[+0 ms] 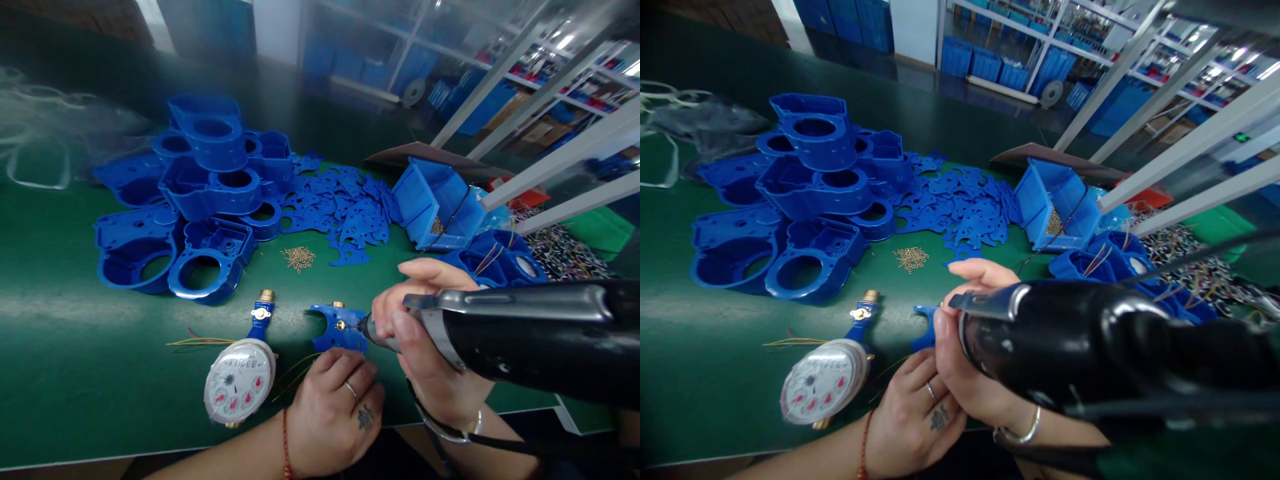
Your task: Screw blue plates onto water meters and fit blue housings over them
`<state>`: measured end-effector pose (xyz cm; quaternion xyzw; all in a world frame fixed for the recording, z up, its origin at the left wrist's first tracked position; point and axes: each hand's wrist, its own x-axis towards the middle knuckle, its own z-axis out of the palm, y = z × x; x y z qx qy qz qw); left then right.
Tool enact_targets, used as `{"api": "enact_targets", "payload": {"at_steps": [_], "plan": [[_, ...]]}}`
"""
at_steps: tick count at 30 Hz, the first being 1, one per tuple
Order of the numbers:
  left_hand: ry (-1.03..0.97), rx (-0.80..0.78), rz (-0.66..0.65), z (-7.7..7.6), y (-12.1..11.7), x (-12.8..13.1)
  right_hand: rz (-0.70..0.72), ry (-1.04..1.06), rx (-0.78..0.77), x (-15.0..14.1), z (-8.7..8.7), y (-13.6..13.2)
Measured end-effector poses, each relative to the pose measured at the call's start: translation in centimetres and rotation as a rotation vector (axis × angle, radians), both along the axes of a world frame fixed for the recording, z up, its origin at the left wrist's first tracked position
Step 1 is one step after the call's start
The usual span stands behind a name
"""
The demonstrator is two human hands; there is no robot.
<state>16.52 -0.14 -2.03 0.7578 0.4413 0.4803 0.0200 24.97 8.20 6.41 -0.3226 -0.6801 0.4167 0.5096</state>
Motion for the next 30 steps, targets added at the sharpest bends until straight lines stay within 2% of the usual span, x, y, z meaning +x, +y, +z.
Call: {"api": "enact_targets", "payload": {"at_steps": [4, 7, 10, 12, 14, 17, 20, 22, 25, 30], "plan": [[-0.004, -0.003, 0.001, -0.1, -0.1, 0.1, 0.040, 0.013, -0.002, 0.3, 0.0, 0.3], [0.001, -0.028, 0.018, -0.3, -0.1, 0.3, 0.135, 0.148, -0.057, 1.2, 1.3, 0.5], [0.009, -0.029, 0.031, -0.6, -0.2, 0.4, 0.072, 0.364, -0.033, 2.1, 2.9, 0.9], [0.022, -0.020, 0.024, -0.7, -0.1, 0.5, 0.022, 0.469, 0.003, 1.9, 3.2, 1.6], [0.033, -0.012, 0.030, -0.6, 0.0, 0.4, 0.022, 0.535, 0.058, 0.8, 2.4, 2.9], [0.028, 0.026, 0.065, -0.4, 0.3, 0.5, 0.014, 0.574, 0.143, -1.8, -0.7, 5.7], [0.023, 0.058, 0.085, -0.3, 0.6, 0.8, -0.035, 0.593, 0.103, -3.9, -3.7, 8.2], [0.015, 0.064, 0.102, -0.5, 0.7, 1.0, -0.078, 0.623, 0.071, -4.6, -5.0, 9.5], [0.033, 0.072, 0.115, -0.9, 0.8, 1.0, -0.112, 0.628, 0.052, -4.9, -5.7, 10.5], [0.083, 0.063, 0.092, -1.1, 0.9, 0.7, -0.120, 0.597, 0.016, -4.9, -5.9, 11.0]]}}
